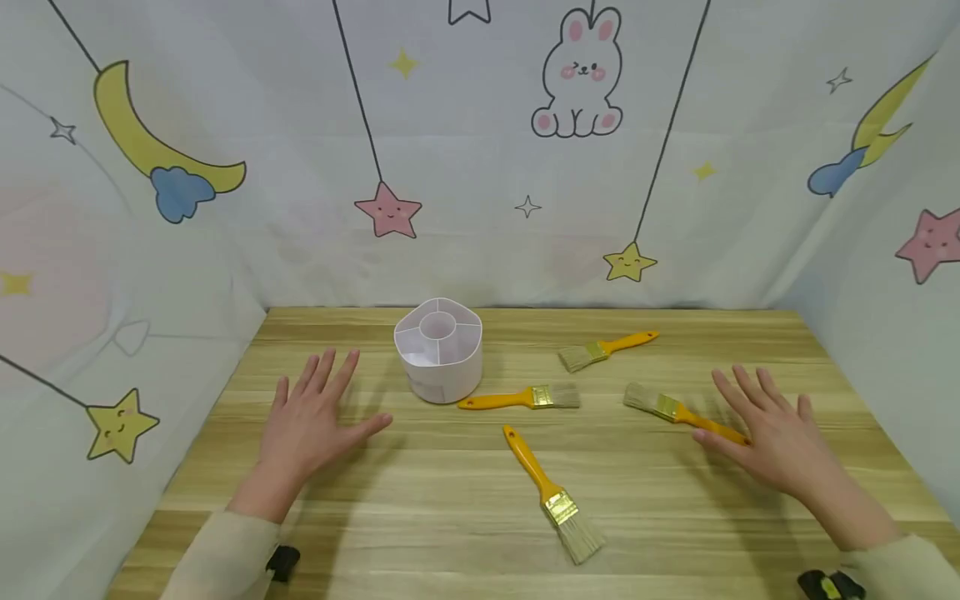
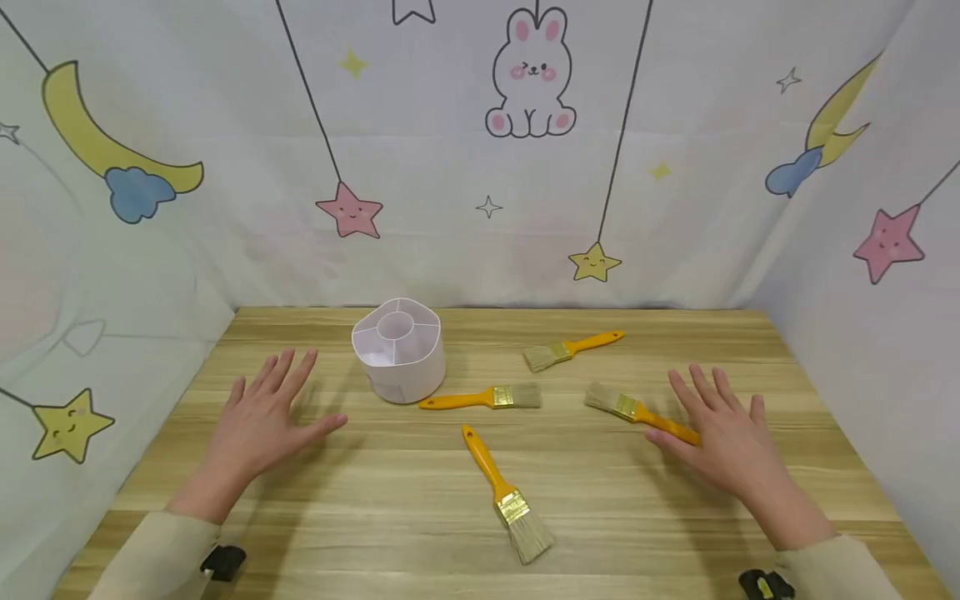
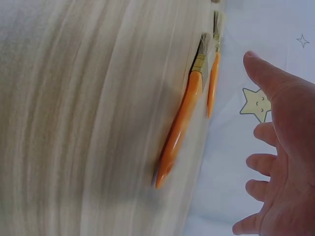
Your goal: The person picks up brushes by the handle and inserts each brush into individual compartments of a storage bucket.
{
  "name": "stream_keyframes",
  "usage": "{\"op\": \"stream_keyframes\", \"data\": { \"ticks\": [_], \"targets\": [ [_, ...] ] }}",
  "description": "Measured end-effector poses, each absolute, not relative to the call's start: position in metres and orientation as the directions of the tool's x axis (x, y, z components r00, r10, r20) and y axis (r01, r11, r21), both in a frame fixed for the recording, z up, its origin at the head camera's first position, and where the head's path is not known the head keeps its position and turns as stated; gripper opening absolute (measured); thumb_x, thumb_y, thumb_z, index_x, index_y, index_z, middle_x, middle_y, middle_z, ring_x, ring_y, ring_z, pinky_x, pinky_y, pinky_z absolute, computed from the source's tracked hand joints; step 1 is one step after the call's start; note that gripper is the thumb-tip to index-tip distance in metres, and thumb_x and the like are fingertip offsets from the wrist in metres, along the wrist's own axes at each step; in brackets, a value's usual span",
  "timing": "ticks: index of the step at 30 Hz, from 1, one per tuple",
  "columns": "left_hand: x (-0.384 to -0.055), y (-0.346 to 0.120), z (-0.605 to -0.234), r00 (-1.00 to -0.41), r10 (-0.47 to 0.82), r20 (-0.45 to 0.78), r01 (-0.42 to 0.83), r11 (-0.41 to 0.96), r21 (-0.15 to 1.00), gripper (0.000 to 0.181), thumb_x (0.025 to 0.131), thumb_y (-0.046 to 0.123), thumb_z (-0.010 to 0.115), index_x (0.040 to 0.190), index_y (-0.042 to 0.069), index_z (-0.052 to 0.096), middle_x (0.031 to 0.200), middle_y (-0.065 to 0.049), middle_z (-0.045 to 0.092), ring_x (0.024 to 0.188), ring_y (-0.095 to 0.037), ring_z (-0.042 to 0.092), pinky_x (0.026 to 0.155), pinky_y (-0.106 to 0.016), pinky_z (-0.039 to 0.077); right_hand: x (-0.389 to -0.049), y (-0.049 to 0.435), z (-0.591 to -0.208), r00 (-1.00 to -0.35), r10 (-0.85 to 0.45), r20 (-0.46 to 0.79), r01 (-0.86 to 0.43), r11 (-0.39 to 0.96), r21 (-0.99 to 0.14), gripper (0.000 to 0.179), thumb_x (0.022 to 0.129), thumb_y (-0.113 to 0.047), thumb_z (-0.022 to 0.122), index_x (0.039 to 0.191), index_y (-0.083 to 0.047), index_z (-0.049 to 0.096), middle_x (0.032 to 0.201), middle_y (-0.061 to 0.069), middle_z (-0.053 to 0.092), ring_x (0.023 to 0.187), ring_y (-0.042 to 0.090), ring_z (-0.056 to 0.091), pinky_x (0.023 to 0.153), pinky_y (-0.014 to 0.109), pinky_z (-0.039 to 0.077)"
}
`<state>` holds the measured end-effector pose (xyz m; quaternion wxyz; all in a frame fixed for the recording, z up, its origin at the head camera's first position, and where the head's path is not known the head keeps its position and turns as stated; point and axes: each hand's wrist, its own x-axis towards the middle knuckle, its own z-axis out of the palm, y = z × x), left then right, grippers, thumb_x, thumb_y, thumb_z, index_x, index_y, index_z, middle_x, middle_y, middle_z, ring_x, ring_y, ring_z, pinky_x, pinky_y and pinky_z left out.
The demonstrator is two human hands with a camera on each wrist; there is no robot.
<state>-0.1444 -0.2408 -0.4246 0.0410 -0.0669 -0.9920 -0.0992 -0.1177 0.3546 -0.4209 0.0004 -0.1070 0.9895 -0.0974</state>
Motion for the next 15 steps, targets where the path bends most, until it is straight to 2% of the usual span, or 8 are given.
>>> {"op": "stream_keyframes", "data": {
  "ticks": [7,15],
  "targets": [
    [-0.153,-0.235,-0.416,-0.984,0.152,0.090,0.166,0.970,0.179,0.114,0.087,0.088,0.059,0.173,0.021,0.023,0.175,-0.023,0.022,0.160,-0.049,0.021,0.125,-0.078,0.011,-0.122,0.352,-0.414,-0.974,-0.227,0.005,-0.223,0.953,-0.207,0.102,0.099,-0.063,0.068,0.173,-0.012,0.019,0.171,0.033,0.021,0.157,0.058,0.010,0.110,0.093,0.008],
    [-0.162,-0.228,-0.405,-0.981,0.182,0.068,0.191,0.970,0.154,0.117,0.086,0.091,0.056,0.174,0.023,0.019,0.177,-0.020,0.018,0.161,-0.046,0.017,0.127,-0.076,0.009,-0.129,0.341,-0.406,-0.967,-0.255,0.016,-0.253,0.947,-0.197,0.102,0.097,-0.065,0.070,0.172,-0.013,0.024,0.170,0.032,0.025,0.158,0.057,0.013,0.112,0.092,0.008]
  ]
}}
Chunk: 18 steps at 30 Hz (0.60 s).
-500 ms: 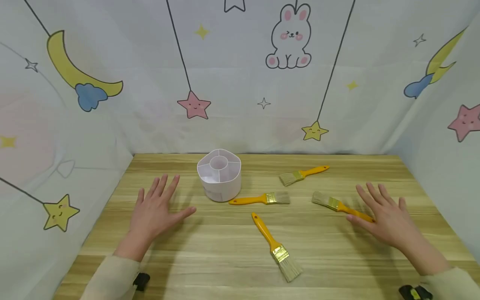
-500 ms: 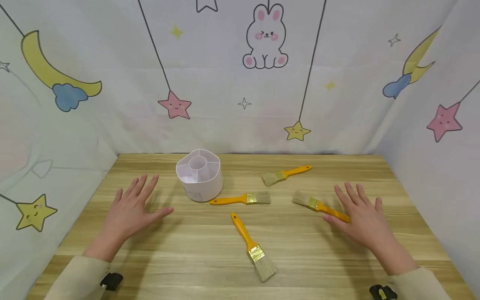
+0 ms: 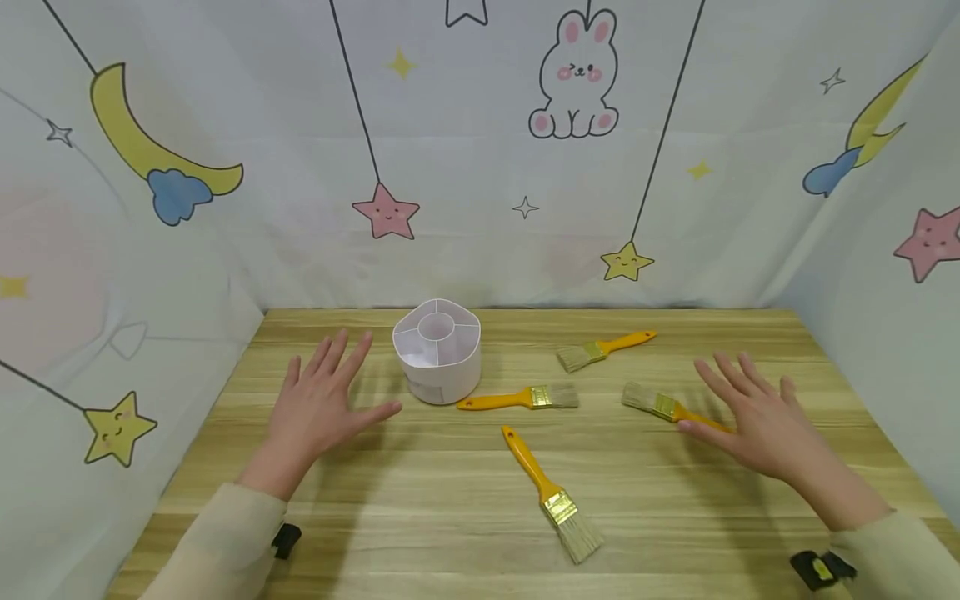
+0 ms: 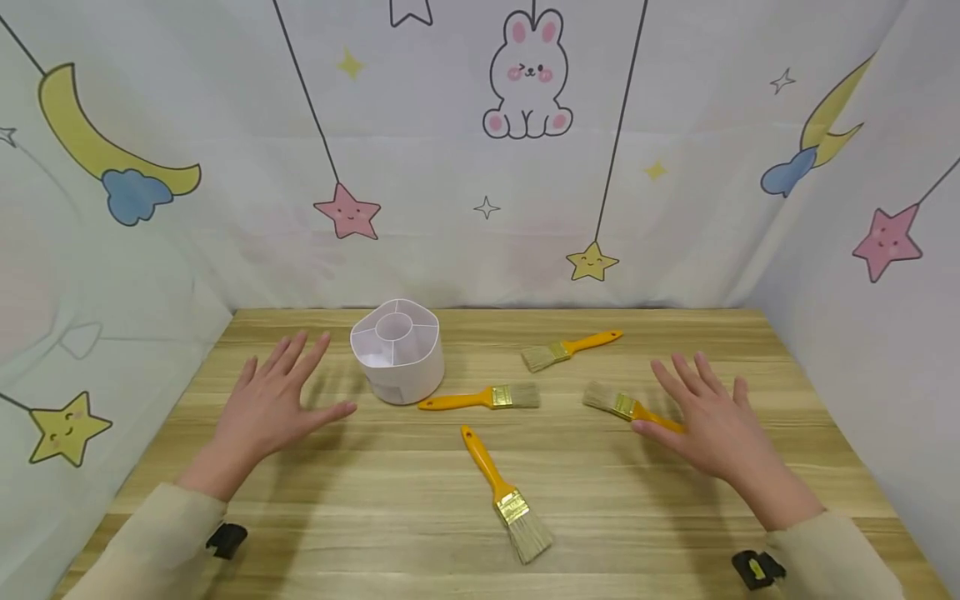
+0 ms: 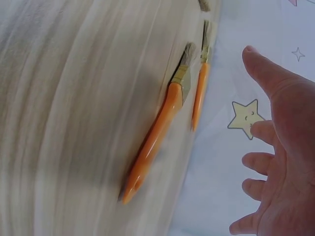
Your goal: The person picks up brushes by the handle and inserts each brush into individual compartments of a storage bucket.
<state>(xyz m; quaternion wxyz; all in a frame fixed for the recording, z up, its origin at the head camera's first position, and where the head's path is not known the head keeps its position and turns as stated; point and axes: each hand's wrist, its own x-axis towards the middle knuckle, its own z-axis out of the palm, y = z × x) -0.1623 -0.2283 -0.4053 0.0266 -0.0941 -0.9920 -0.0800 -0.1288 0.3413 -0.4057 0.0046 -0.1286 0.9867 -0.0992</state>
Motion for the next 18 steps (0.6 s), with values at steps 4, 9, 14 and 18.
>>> {"op": "stream_keyframes", "data": {
  "ticks": [4,9,14,18],
  "targets": [
    [-0.168,-0.227,-0.403,-0.978,0.196,0.069,0.205,0.969,0.141,0.117,0.087,0.089,0.058,0.173,0.021,0.020,0.176,-0.020,0.019,0.161,-0.045,0.019,0.127,-0.075,0.011,-0.132,0.334,-0.402,-0.960,-0.278,0.024,-0.277,0.940,-0.196,0.101,0.096,-0.065,0.070,0.172,-0.014,0.026,0.169,0.032,0.027,0.158,0.056,0.014,0.112,0.092,0.009],
    [-0.175,-0.223,-0.399,-0.976,0.208,0.065,0.216,0.964,0.155,0.118,0.087,0.088,0.060,0.173,0.019,0.020,0.176,-0.021,0.021,0.161,-0.044,0.020,0.127,-0.075,0.014,-0.137,0.324,-0.398,-0.954,-0.300,0.027,-0.299,0.933,-0.198,0.100,0.096,-0.065,0.071,0.171,-0.013,0.028,0.170,0.031,0.027,0.158,0.056,0.017,0.112,0.091,0.012],
    [-0.180,-0.220,-0.398,-0.973,0.221,0.074,0.230,0.957,0.174,0.119,0.086,0.085,0.065,0.173,0.017,0.019,0.174,-0.024,0.025,0.161,-0.045,0.021,0.126,-0.075,0.018,-0.142,0.312,-0.397,-0.948,-0.318,0.021,-0.316,0.929,-0.193,0.100,0.096,-0.064,0.071,0.170,-0.012,0.029,0.170,0.030,0.028,0.158,0.054,0.018,0.113,0.090,0.013],
    [-0.184,-0.216,-0.399,-0.972,0.223,0.075,0.234,0.953,0.191,0.122,0.086,0.083,0.067,0.174,0.016,0.015,0.173,-0.025,0.025,0.160,-0.045,0.022,0.126,-0.074,0.020,-0.144,0.304,-0.396,-0.943,-0.333,0.005,-0.327,0.923,-0.203,0.100,0.096,-0.066,0.070,0.170,-0.011,0.031,0.171,0.029,0.027,0.159,0.054,0.017,0.116,0.088,0.013]
  ]
}}
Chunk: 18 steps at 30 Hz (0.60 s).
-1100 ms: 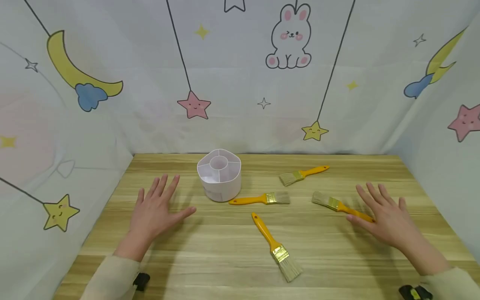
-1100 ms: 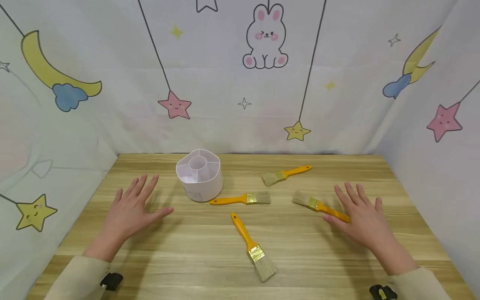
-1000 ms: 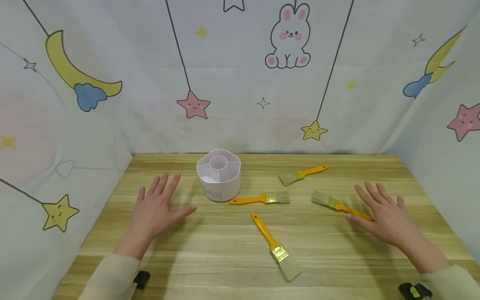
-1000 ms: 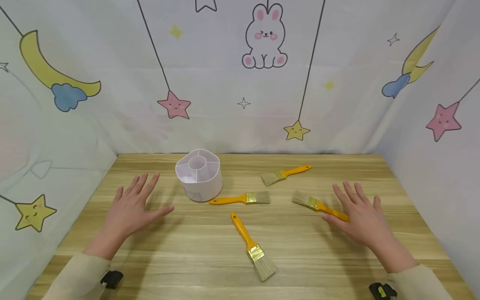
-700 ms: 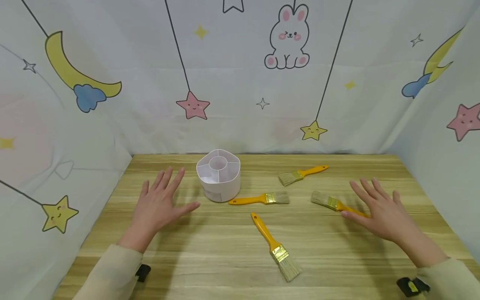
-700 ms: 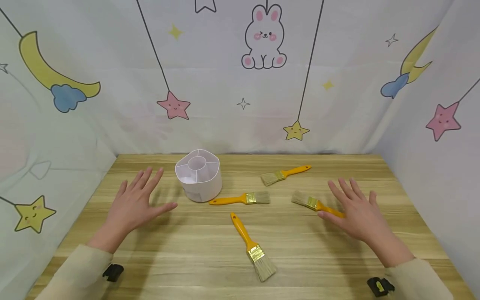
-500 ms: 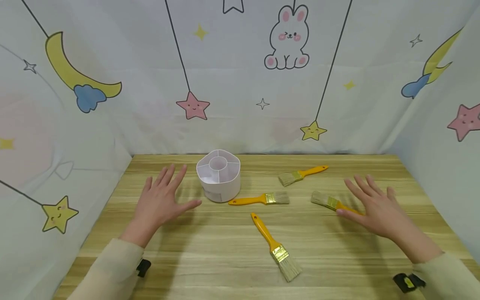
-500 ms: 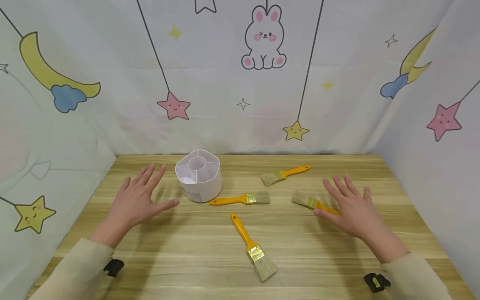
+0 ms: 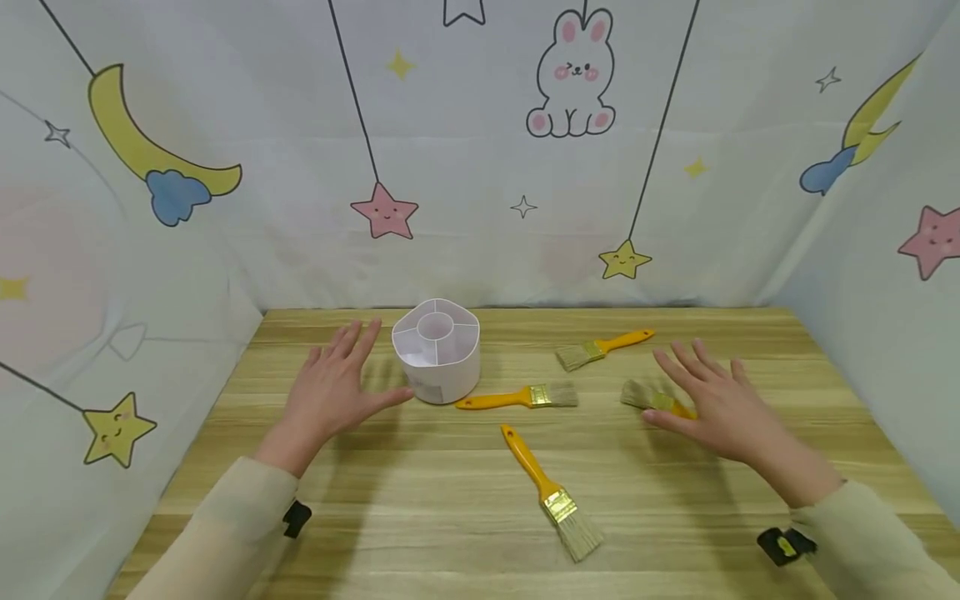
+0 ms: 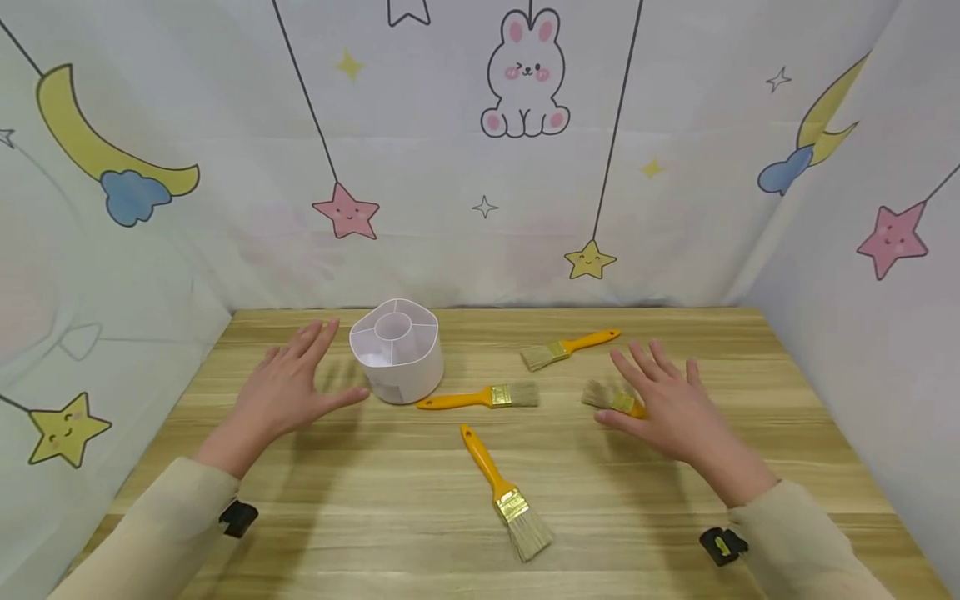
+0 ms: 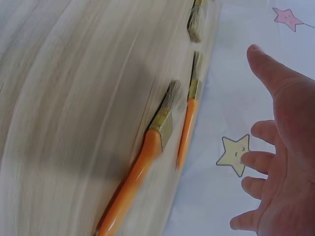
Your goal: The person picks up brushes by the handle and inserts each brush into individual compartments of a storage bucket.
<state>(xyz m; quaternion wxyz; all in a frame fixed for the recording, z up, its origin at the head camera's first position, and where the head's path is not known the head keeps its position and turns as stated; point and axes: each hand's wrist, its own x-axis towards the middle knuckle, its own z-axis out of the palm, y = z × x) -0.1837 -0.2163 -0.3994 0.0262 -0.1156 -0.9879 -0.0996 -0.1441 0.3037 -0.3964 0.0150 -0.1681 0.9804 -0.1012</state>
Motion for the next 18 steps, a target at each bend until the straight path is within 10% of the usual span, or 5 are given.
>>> {"op": "stream_keyframes", "data": {
  "ticks": [18],
  "targets": [
    [-0.193,-0.203,-0.412,-0.991,0.133,-0.016,0.108,0.865,0.490,0.131,0.082,0.083,0.071,0.174,0.023,0.000,0.178,-0.017,0.013,0.158,-0.050,0.024,0.120,-0.076,0.032,-0.151,0.256,-0.406,-0.900,-0.435,0.033,-0.429,0.870,-0.244,0.094,0.096,-0.061,0.072,0.166,-0.006,0.039,0.169,0.026,0.034,0.157,0.051,0.026,0.122,0.079,0.021]
  ]
}}
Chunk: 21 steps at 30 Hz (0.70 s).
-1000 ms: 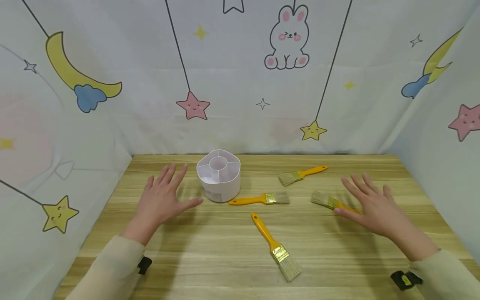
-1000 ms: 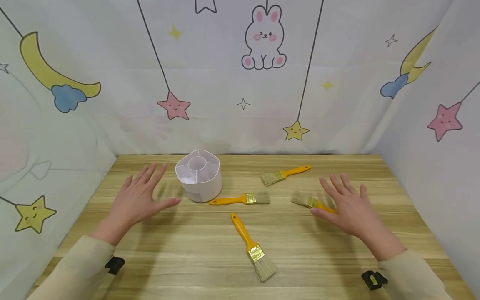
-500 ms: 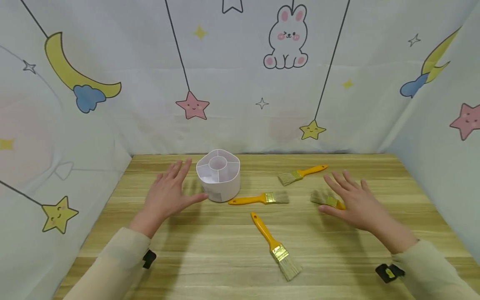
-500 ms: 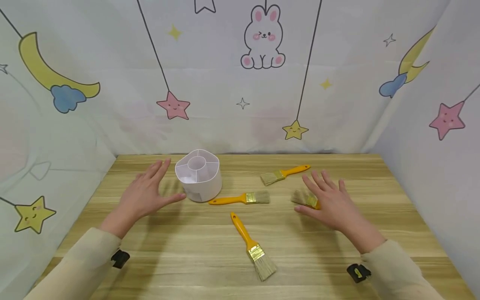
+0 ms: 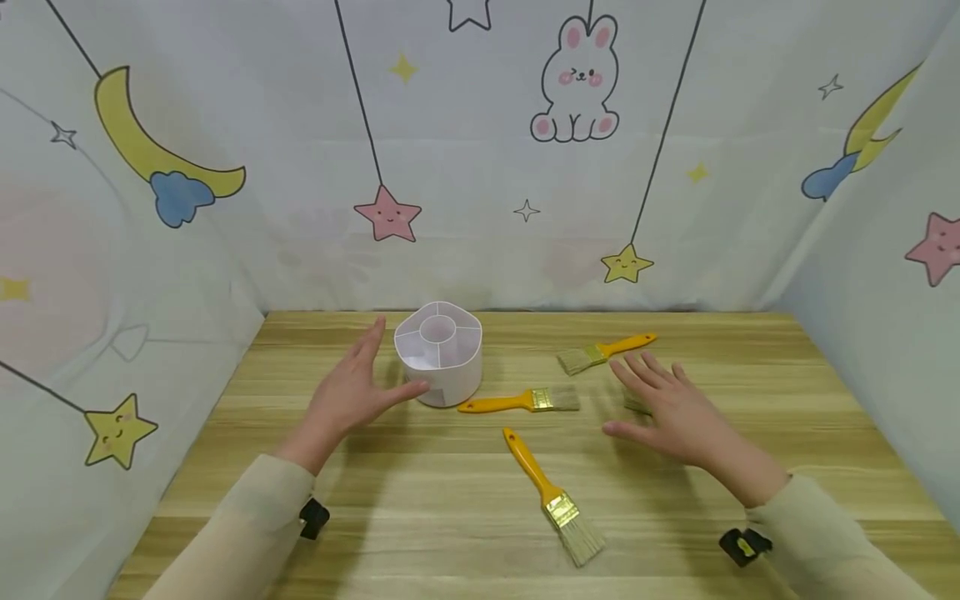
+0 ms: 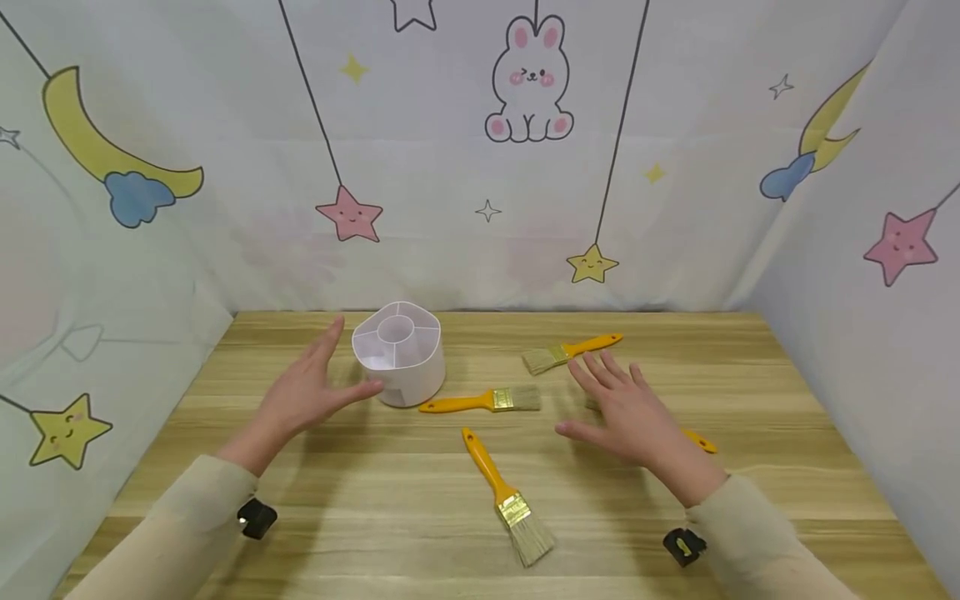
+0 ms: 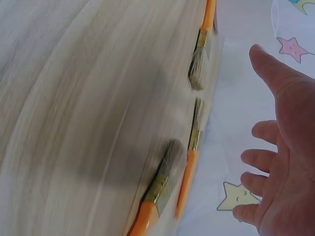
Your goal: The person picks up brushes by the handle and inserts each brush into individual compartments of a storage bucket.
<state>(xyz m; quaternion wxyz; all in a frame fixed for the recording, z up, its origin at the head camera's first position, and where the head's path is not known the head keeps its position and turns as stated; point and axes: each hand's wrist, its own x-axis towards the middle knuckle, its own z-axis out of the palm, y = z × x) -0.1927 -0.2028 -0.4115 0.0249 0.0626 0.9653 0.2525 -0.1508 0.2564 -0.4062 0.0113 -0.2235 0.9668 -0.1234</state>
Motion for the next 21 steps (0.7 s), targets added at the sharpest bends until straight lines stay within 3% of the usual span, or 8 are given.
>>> {"op": "stream_keyframes", "data": {
  "ticks": [12,21],
  "targets": [
    [-0.195,-0.194,-0.423,-0.997,0.076,-0.002,0.055,0.735,0.676,0.127,0.084,0.071,0.081,0.174,0.015,0.011,0.176,-0.018,0.022,0.159,-0.046,0.025,0.127,-0.067,0.027,-0.155,0.222,-0.421,-0.857,-0.512,0.052,-0.505,0.819,-0.273,0.091,0.097,-0.056,0.075,0.164,-0.004,0.042,0.167,0.024,0.039,0.156,0.049,0.032,0.124,0.071,0.028],
    [-0.196,-0.190,-0.433,-0.998,0.046,-0.030,0.002,0.578,0.816,0.120,0.086,0.058,0.087,0.174,0.017,0.016,0.178,-0.008,0.021,0.158,-0.038,0.033,0.126,-0.053,0.037,-0.157,0.203,-0.426,-0.839,-0.543,0.042,-0.531,0.798,-0.283,0.090,0.097,-0.055,0.075,0.164,-0.005,0.042,0.169,0.021,0.038,0.156,0.045,0.033,0.125,0.068,0.031]
  ]
}}
